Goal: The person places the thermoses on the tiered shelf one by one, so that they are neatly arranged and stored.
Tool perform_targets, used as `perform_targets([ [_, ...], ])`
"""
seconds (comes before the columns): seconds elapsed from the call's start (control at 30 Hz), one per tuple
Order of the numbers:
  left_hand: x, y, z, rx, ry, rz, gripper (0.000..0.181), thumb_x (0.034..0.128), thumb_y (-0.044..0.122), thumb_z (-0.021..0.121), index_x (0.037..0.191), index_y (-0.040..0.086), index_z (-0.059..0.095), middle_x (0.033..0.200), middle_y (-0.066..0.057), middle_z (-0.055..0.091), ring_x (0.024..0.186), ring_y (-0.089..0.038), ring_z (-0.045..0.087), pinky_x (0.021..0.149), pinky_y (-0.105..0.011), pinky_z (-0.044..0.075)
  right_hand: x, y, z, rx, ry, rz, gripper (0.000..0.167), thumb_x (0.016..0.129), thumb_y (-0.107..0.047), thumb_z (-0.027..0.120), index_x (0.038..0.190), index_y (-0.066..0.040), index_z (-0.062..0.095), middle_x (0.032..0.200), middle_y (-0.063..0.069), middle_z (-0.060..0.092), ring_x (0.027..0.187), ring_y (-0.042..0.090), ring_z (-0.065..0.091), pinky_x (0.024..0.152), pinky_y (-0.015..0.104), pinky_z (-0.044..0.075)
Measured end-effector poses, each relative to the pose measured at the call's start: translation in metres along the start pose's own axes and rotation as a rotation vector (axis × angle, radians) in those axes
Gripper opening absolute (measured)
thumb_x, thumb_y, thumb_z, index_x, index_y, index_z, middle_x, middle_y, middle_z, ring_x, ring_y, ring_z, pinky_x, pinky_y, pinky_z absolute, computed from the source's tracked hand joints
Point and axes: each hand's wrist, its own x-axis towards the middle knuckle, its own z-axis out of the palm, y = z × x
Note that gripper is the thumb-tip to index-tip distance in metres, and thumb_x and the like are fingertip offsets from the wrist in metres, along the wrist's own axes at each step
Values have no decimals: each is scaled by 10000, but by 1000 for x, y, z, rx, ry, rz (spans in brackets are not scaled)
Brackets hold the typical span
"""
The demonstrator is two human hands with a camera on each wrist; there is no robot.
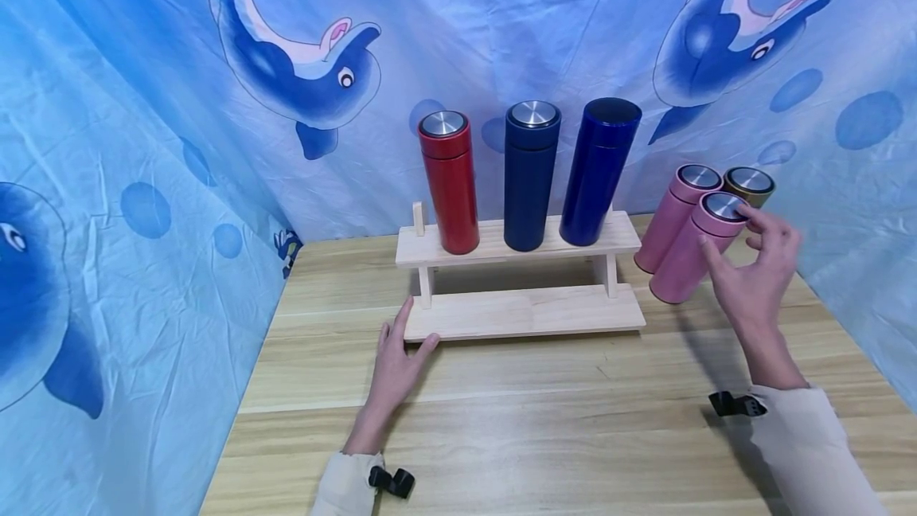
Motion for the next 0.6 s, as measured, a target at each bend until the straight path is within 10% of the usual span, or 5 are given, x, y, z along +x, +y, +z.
perform_targets([
  [0.6,-1,0,-1,4,-8,-22,868,1067,483,741,1779,308,277,1802,-98,338,1660,-585,63,1249,-860,152,-11,19,11,49,-77,-1,844,888,-94,874,1616,-251,477,1428,-149,469,1256,-3,512,992,148,476],
])
